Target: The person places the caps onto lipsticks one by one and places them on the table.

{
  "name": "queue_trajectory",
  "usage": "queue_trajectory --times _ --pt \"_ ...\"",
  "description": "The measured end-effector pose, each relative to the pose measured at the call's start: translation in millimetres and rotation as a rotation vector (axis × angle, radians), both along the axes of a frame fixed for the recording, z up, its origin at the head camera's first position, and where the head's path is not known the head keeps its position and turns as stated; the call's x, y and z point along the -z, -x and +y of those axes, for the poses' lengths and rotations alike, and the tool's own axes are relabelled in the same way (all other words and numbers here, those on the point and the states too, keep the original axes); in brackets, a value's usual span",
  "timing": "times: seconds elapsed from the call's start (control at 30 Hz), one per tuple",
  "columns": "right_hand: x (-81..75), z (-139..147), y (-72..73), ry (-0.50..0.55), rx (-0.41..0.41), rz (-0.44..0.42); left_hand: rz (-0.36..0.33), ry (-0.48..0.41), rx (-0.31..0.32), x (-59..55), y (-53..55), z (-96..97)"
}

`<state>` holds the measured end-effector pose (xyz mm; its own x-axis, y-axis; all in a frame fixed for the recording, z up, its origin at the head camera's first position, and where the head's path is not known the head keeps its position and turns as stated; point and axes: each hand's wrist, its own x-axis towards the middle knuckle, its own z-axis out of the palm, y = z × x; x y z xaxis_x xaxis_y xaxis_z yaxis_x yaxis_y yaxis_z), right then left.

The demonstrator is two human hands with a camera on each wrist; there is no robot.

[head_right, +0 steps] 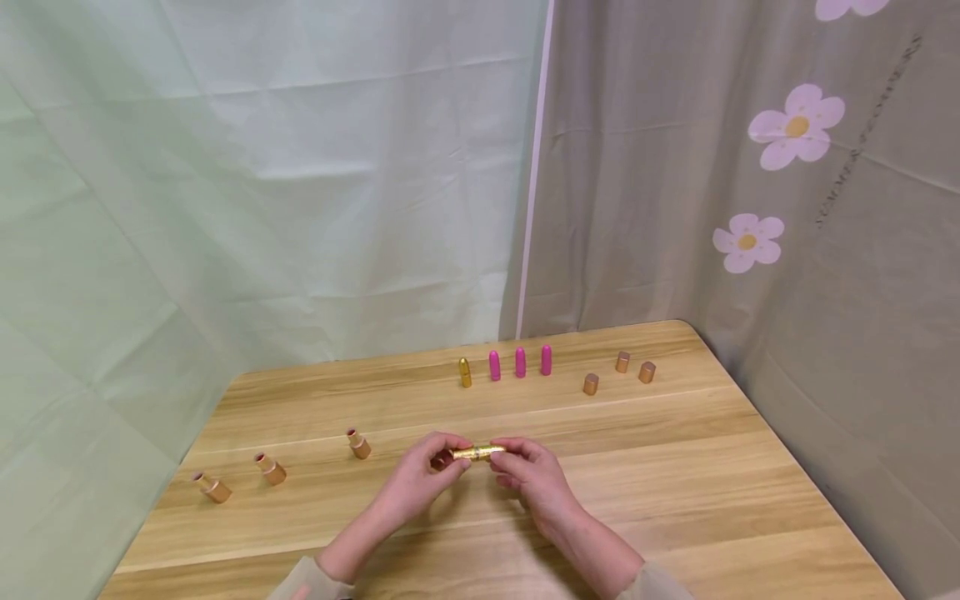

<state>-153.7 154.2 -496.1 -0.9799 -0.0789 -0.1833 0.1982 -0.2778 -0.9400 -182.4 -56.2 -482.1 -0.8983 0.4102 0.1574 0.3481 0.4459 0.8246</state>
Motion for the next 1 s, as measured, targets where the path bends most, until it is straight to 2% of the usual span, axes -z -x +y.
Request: queue_trajectory --times 0.5,0.7,1.0 --pt "1.7 -3.0 1.8 -0.002 0.028 0.000 -0.008 0.010 -0.002 -0.2 0.0 1.9" --pt "1.8 -1.2 3.7 -0.071 0.010 0.038 0.021 0.086 0.005 -2.0 0.2 1.9" --pt "-4.3 -1.3 6.2 -0.174 -0.009 0.147 0.120 0.210 -0.003 -4.9 2.9 6.3"
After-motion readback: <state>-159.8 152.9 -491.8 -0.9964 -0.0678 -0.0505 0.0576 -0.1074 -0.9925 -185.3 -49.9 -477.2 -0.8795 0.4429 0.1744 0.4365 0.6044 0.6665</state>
